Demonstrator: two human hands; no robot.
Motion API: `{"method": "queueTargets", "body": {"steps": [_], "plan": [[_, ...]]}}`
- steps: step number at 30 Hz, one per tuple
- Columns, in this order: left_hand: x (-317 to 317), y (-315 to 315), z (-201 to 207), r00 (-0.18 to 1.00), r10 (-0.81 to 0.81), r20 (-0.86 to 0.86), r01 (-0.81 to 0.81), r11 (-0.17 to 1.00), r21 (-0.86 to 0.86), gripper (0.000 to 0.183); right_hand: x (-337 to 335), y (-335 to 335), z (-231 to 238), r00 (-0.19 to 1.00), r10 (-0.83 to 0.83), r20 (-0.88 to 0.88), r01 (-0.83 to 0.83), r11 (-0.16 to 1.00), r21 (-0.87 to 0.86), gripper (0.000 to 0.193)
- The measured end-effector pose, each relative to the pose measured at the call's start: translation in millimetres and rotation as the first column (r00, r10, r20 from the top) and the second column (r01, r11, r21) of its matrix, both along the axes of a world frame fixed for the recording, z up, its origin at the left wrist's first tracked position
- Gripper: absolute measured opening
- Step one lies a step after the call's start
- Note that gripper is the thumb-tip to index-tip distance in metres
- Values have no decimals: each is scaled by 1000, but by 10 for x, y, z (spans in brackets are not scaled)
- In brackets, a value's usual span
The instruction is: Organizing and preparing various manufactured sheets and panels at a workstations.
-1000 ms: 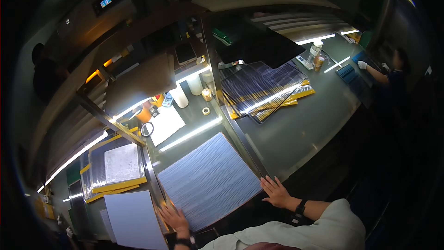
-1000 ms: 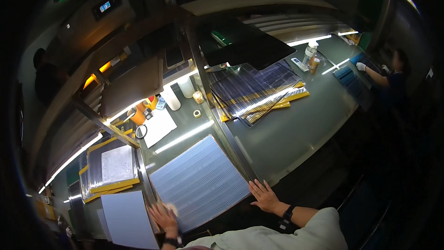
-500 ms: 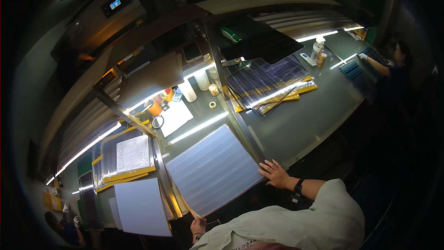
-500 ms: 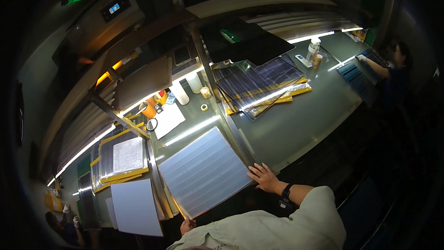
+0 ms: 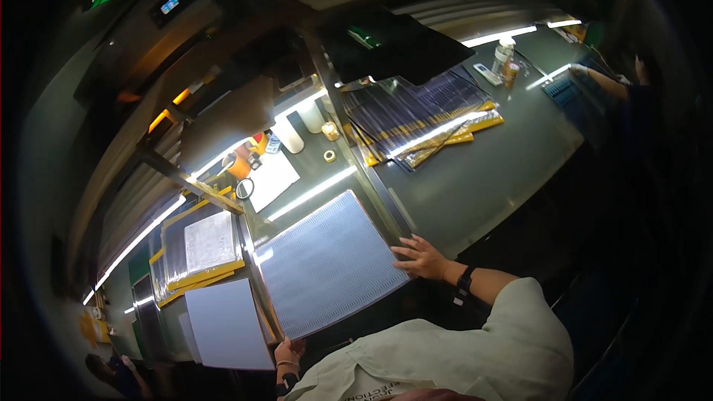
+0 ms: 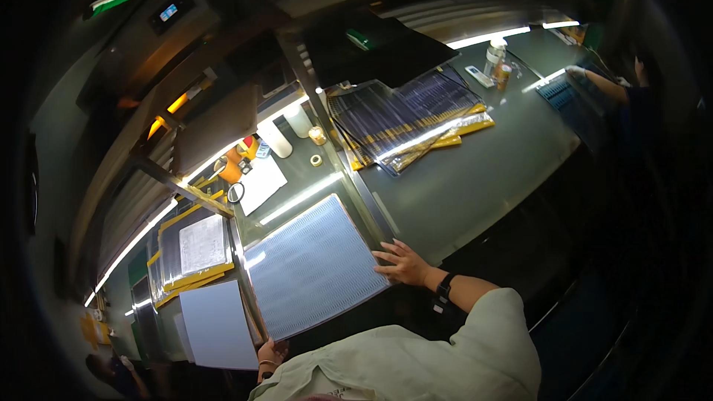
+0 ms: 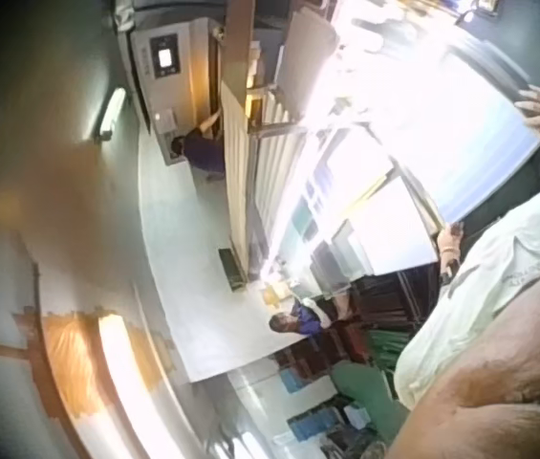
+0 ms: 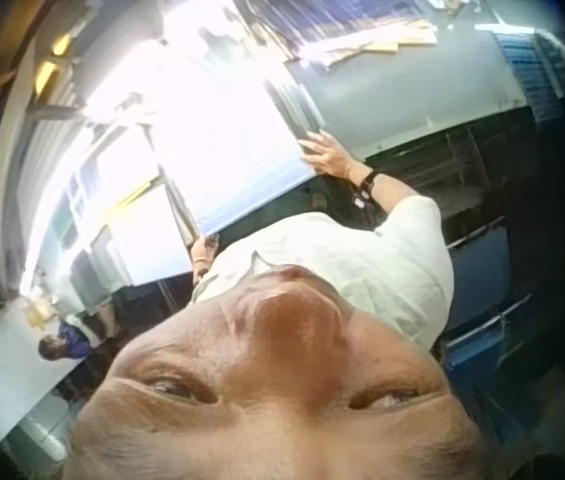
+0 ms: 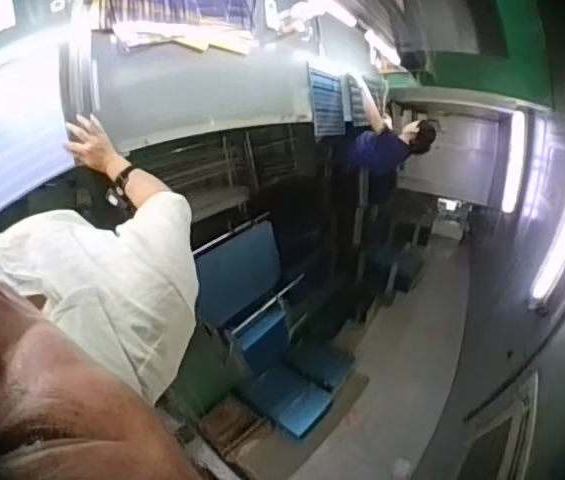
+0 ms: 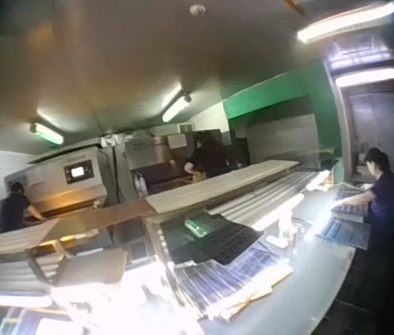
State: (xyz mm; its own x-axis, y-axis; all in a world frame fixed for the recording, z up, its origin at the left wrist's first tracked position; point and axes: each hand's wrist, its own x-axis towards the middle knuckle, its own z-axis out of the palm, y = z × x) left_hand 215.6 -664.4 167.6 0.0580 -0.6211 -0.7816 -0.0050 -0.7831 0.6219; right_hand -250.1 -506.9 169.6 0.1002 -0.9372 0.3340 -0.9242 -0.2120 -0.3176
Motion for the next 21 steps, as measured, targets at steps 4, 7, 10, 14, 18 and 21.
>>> {"method": "queueTargets", "body": {"steps": [4, 7, 10, 14, 18, 21], "plan": [[81, -55, -112, 997, 77, 11, -71, 962, -264, 15, 68, -163, 288, 1000, 30, -7, -30, 990, -140, 25], [196, -213, -89, 997, 66, 35, -54, 961, -270, 16, 90, -201, 634, 999, 40, 6, -38, 976, -214, 17], [660, -732, 239, 857, -212, 469, 437, 782, -444, 30, 97, -319, 1056, 991, 128, 31, -112, 945, -307, 13], [-184, -1150, 2046, 932, -271, 238, 361, 728, -583, 33, 128, -594, 1895, 837, 160, 523, 98, 897, -432, 9], [-738, -1259, 2339, 842, -419, 338, 506, 400, -764, 16, -293, -1366, 1740, 550, -196, 812, 506, 852, -137, 26], [-488, -1341, 1183, 821, -387, 420, 571, 563, -597, 26, -667, -1783, 958, 252, -465, 849, 457, 830, 320, 31]]}}
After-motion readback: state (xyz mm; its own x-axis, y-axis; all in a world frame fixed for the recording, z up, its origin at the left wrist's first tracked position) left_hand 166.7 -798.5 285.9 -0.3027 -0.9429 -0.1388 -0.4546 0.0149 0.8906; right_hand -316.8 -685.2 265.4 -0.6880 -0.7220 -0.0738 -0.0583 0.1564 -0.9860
